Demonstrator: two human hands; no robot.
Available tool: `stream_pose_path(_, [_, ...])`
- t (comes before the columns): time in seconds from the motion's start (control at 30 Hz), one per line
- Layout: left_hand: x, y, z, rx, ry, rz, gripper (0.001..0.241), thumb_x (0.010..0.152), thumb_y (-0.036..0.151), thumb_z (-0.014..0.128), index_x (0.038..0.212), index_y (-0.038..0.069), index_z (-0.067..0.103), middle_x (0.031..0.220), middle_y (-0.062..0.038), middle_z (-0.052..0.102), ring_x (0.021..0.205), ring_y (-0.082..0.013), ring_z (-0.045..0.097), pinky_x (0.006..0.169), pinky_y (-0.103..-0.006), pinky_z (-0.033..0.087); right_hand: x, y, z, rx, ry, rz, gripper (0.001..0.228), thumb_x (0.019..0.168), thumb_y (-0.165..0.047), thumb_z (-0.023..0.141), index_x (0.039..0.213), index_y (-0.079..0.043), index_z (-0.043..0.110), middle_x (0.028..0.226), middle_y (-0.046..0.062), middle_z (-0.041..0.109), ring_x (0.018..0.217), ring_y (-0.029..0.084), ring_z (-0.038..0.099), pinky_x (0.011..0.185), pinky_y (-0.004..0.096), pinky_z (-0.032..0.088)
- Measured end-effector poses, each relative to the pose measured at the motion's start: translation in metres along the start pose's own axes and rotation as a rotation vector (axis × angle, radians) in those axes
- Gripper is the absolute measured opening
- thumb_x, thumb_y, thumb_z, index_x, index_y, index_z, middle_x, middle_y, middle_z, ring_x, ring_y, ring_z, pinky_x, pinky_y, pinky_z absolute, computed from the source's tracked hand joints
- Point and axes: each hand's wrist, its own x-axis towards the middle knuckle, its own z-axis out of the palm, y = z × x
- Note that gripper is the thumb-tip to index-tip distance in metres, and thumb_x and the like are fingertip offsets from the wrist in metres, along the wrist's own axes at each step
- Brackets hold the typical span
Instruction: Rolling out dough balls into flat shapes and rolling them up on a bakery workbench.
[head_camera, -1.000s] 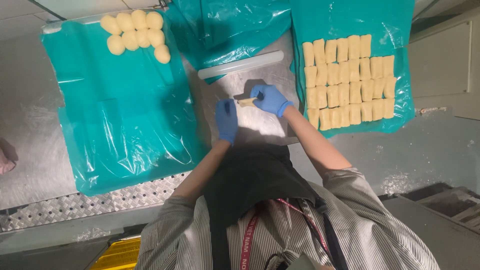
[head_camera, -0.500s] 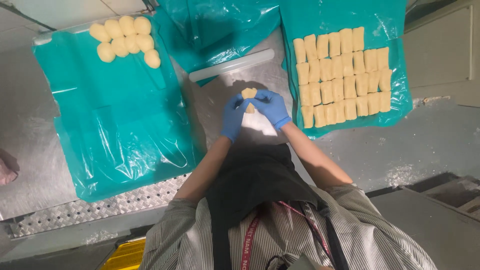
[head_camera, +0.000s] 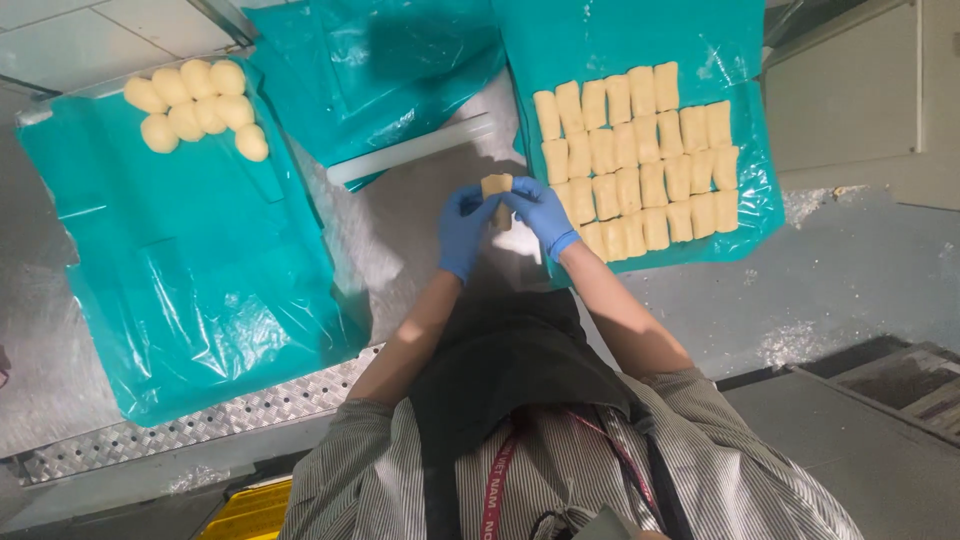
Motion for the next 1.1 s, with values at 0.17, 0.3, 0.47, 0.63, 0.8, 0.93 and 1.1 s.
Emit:
stream_pose_path(0.17, [0.002,0.001,0.030,-0.167,-0.051,-0.017,0.034,0.099,0.022,0.068,0.128,0.004,0.065,0.108,-0.006,0.068,0.090,-0.0122,0.065,0.080,-0.0281,0.056,0.020,-0.006,-0.085,0.387,-0.068,0.084,0.024,0.098,-0.011,0.069,0.122,-0.007,0.068,0.100,-0.003,0.068,0.084,0.006,0.065,0.074,0.023,0.053])
stream_pose_path(0.3, [-0.006,0.016,0.025,0.049,0.075,0.145,0.028,0.107,0.018,0.060,0.132,0.006,0.063,0.120,-0.004,0.067,0.098,-0.0108,0.062,0.087,-0.0268,0.053,0.079,-0.009,-0.224,0.388,0.115,-0.206,0.021,0.099,-0.008,0.078,0.112,-0.010,0.062,0.096,-0.006,0.056,0.087,0.005,0.055,0.076,0.024,0.045])
stream_pose_path(0.47, [-0.012,-0.037,-0.014,0.413,0.431,0.396,0.021,0.108,0.010,0.059,0.125,0.003,0.068,0.112,-0.008,0.070,0.087,-0.0156,0.063,0.076,-0.0302,0.052,0.175,-0.002,-0.370,0.100,0.367,-0.342,0.031,0.086,0.001,0.083,0.115,-0.003,0.073,0.093,-0.002,0.066,0.085,0.011,0.062,0.077,0.027,0.050])
stream_pose_path(0.63, [-0.040,0.014,0.005,0.666,0.443,0.474,0.024,0.107,0.009,0.057,0.129,0.003,0.064,0.112,-0.013,0.069,0.083,-0.0207,0.066,0.076,-0.0336,0.055,0.217,0.024,-0.404,-0.078,0.299,-0.290,0.030,0.079,0.005,0.081,0.105,-0.006,0.074,0.099,0.001,0.075,0.089,0.012,0.070,0.082,0.026,0.056])
stream_pose_path(0.8, [-0.040,0.021,0.006,0.820,0.445,0.540,0.027,0.104,0.008,0.059,0.130,0.004,0.064,0.111,-0.016,0.068,0.086,-0.0285,0.069,0.075,-0.0380,0.056,0.236,0.055,-0.409,-0.042,0.387,-0.252,0.027,0.076,0.007,0.078,0.100,-0.005,0.073,0.094,0.002,0.074,0.084,0.014,0.068,0.077,0.028,0.055])
stream_pose_path(0.93, [-0.038,0.018,0.002,0.875,0.456,0.612,0.028,0.104,0.008,0.059,0.131,0.005,0.063,0.114,-0.016,0.068,0.089,-0.0314,0.069,0.076,-0.0388,0.056,0.226,0.040,-0.407,-0.093,0.332,-0.187,0.025,0.080,0.007,0.079,0.101,-0.003,0.073,0.093,0.004,0.070,0.079,0.017,0.062,0.070,0.032,0.049])
stream_pose_path(1.1, [-0.035,-0.004,-0.013,0.793,0.395,0.378,0.031,0.097,0.011,0.064,0.128,0.005,0.067,0.099,-0.015,0.070,0.066,-0.0294,0.065,0.066,-0.0409,0.054,0.218,0.029,-0.402,-0.166,0.338,-0.197,0.034,0.077,0.004,0.078,0.107,-0.009,0.072,0.100,0.002,0.073,0.090,0.013,0.067,0.079,0.028,0.054])
